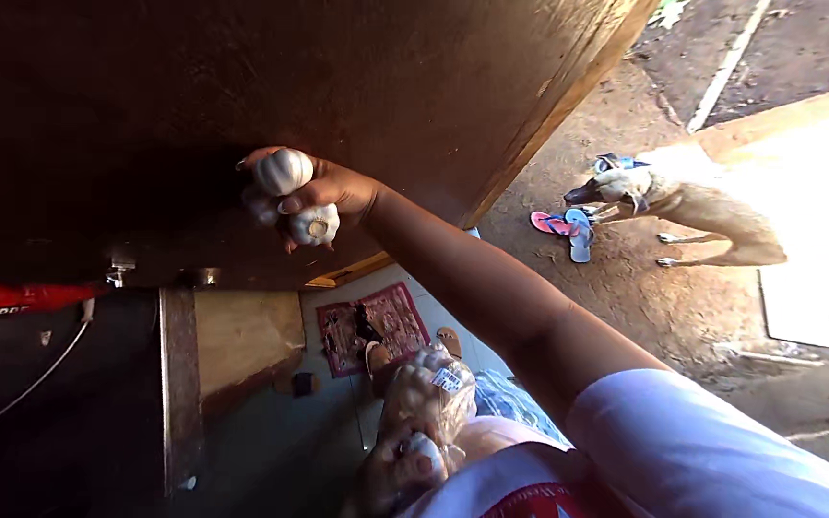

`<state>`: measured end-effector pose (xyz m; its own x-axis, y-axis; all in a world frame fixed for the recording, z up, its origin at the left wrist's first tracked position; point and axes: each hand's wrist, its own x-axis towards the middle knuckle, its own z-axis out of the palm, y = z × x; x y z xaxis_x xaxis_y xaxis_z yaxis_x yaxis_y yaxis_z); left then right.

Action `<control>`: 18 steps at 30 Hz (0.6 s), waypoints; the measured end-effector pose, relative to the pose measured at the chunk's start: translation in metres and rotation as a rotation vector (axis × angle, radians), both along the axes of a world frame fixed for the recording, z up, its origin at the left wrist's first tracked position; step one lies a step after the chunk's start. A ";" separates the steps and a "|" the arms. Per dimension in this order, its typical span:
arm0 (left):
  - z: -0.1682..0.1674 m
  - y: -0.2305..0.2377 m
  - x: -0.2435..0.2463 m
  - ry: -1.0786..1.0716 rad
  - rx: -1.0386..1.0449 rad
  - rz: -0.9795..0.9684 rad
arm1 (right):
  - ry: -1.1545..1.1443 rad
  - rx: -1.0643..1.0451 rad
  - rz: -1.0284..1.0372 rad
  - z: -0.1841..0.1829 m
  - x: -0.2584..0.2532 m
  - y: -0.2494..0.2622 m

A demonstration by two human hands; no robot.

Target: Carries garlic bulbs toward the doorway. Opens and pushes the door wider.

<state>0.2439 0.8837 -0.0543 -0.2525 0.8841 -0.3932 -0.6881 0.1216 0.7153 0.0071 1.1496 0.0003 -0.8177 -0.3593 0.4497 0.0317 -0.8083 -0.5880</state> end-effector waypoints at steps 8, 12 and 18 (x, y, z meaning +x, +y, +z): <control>-0.011 0.030 0.024 -0.090 0.035 -0.017 | 0.001 0.040 0.067 -0.001 0.013 0.008; -0.008 0.045 0.028 -0.005 -0.004 -0.055 | -0.036 0.123 0.078 0.006 0.019 0.010; 0.000 0.054 0.026 -0.048 -0.016 -0.090 | -0.064 0.324 0.056 0.021 0.030 0.022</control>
